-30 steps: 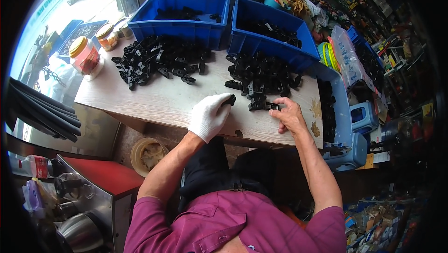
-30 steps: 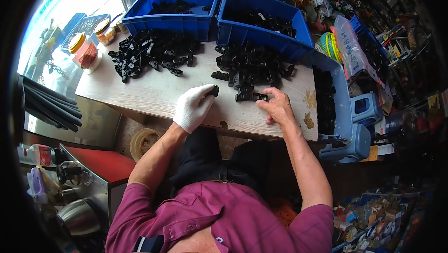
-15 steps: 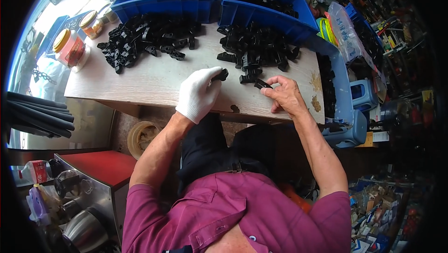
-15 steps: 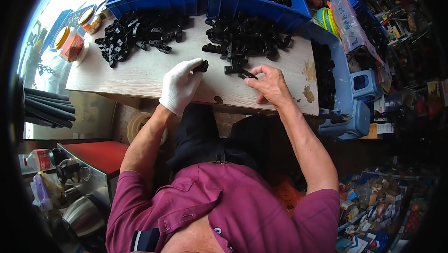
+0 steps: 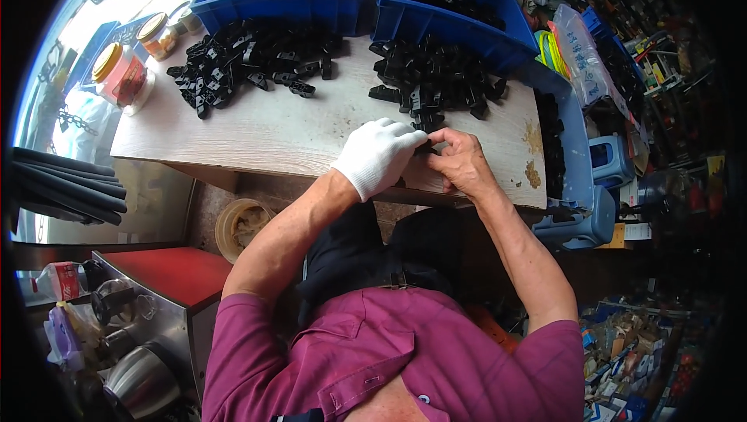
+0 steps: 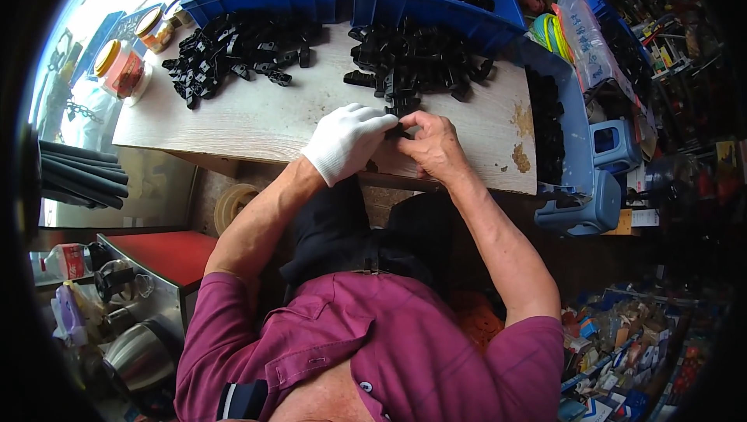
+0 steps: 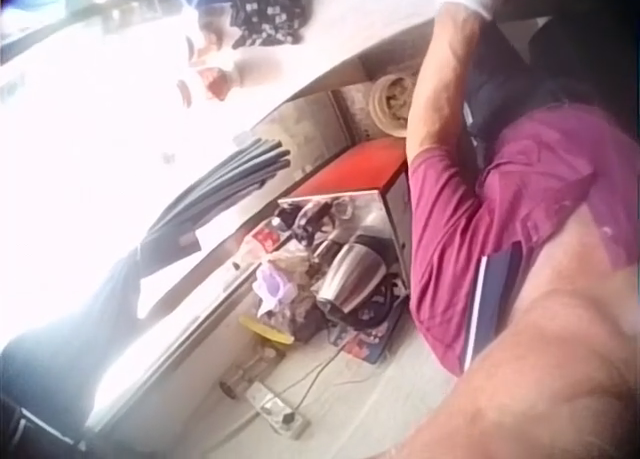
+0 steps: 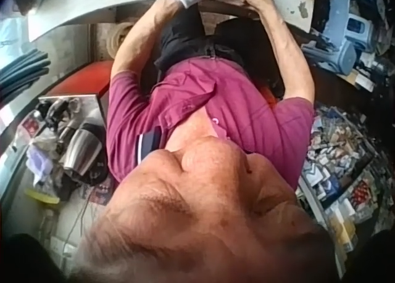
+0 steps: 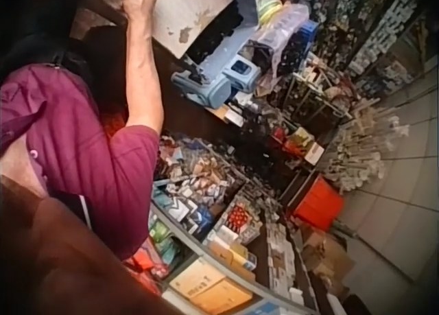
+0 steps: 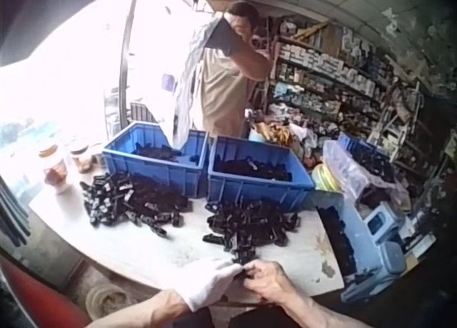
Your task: Sorting and inspecting small black plastic components at a workbench in a workshop.
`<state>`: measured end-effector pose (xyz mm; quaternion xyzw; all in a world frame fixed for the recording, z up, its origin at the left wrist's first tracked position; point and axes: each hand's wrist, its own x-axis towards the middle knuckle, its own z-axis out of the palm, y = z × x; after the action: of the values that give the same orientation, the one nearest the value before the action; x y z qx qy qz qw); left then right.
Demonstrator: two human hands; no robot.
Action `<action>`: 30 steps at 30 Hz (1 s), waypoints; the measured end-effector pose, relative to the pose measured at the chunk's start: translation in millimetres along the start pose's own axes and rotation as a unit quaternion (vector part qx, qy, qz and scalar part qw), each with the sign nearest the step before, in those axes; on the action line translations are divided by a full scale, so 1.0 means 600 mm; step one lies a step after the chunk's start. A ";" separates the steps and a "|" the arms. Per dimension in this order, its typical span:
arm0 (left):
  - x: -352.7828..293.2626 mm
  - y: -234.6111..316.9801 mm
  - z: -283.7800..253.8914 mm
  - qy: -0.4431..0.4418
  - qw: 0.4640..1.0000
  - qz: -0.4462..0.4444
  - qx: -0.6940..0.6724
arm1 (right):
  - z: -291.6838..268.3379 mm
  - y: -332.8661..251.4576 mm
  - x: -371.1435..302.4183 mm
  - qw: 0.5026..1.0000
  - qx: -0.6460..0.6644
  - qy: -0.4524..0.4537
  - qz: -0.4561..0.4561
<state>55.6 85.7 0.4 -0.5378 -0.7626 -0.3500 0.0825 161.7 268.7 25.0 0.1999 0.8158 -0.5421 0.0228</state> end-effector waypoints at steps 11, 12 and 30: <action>0.032 -0.036 0.009 -0.053 0.991 0.111 -0.055 | 0.002 0.003 -0.001 0.999 0.043 0.010 0.001; 0.032 -0.039 0.009 -0.059 0.989 0.116 -0.075 | 0.003 0.003 -0.002 0.999 0.043 0.010 0.002; 0.023 -0.026 0.021 -0.001 0.986 0.166 0.006 | 0.005 0.009 0.006 0.999 0.040 0.014 -0.001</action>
<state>39.3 101.4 -9.0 -0.6565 -0.6652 -0.3263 0.1415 159.8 269.1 18.2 0.2077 0.7936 -0.5719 0.0030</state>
